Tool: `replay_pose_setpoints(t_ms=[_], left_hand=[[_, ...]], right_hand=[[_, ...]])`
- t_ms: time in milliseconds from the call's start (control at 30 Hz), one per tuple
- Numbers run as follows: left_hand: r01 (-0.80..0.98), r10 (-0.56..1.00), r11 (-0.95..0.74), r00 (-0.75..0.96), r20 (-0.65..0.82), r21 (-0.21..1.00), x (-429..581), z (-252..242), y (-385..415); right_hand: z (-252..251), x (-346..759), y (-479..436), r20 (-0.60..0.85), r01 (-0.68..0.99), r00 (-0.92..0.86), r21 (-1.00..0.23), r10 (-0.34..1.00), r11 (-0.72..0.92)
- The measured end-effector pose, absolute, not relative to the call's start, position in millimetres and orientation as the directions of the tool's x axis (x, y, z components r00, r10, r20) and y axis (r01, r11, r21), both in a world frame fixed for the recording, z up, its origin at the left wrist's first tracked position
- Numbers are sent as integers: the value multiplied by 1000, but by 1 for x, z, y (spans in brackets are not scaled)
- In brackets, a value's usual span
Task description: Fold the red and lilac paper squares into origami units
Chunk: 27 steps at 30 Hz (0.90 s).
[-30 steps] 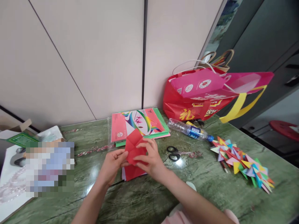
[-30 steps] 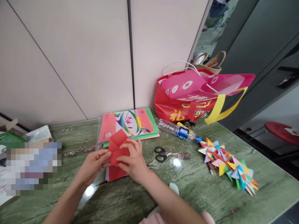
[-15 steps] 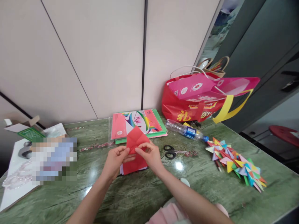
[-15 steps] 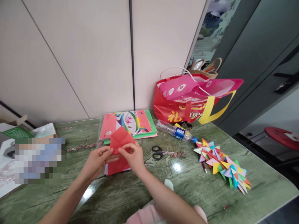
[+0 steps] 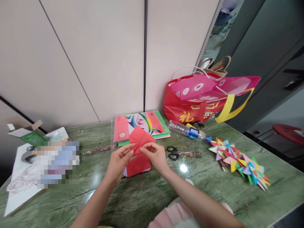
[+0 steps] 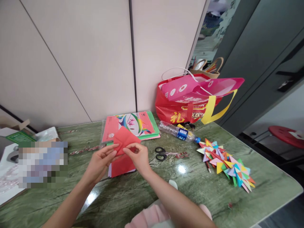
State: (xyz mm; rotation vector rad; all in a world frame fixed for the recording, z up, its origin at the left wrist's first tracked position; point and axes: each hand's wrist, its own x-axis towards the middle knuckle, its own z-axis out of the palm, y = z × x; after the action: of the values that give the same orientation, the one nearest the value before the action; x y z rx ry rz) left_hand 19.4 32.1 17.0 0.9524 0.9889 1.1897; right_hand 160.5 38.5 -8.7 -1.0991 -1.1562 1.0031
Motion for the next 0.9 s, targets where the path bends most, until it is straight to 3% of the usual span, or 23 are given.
replay_pose_setpoints(t_ms=[367,500,900], left_hand=[[-155,997,79,2,-79,985,26,11,28],[-209,995,102,1,-104,973,26,7,28],[-403,992,60,-77,-99,913,31,7,29]], right_hand=[[-6,159,37,176,-41,218,-981,960,189],[-8,159,37,172,-40,250,-981,953,188],[-15,157,38,261,-136,118,-952,958,276]])
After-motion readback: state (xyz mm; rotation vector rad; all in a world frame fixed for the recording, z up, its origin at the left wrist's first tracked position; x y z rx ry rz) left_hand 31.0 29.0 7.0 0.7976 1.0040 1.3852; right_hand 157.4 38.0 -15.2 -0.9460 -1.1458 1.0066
